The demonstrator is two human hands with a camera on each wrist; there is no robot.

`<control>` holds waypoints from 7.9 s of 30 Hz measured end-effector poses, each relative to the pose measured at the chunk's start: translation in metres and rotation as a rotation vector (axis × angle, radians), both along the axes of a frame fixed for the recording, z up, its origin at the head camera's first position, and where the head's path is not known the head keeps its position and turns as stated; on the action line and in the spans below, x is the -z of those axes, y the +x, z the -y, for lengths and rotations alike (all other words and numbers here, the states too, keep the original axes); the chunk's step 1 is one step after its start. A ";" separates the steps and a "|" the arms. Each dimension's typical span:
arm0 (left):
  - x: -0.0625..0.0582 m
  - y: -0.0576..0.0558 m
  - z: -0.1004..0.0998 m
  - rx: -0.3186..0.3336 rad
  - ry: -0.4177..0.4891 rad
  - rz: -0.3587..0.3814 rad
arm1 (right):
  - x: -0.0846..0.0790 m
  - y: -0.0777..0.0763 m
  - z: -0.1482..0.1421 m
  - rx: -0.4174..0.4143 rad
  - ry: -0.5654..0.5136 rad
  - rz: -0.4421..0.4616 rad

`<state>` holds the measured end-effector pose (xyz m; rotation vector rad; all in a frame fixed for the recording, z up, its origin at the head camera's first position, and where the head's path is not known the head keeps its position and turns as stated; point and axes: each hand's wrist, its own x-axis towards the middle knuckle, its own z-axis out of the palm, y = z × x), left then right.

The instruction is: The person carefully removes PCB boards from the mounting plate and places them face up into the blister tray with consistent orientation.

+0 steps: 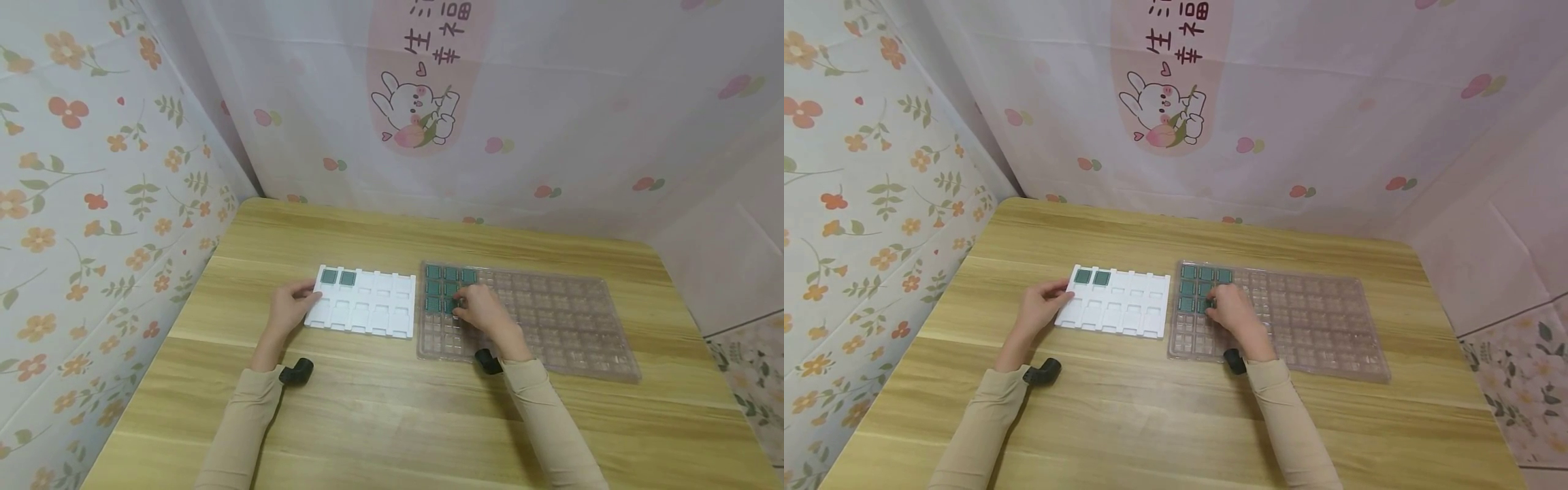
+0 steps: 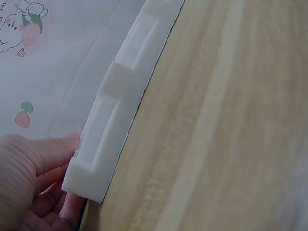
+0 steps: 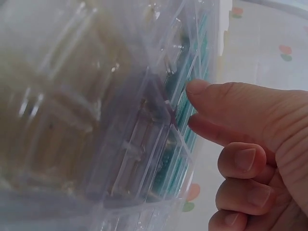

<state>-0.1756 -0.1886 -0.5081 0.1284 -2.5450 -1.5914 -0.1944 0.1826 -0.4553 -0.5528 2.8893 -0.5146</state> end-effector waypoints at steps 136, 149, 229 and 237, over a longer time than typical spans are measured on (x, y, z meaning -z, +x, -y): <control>0.000 0.000 -0.001 0.007 -0.045 -0.023 | -0.013 -0.037 0.175 -0.109 -0.096 0.027; 0.001 -0.001 0.000 0.004 -0.034 -0.040 | -0.005 -0.043 0.187 -0.107 -0.050 0.050; 0.001 0.000 -0.001 -0.020 -0.044 -0.037 | -0.021 -0.026 0.166 -0.068 -0.124 0.008; 0.001 0.000 -0.001 -0.014 -0.029 -0.036 | -0.020 -0.024 0.157 -0.054 -0.120 0.022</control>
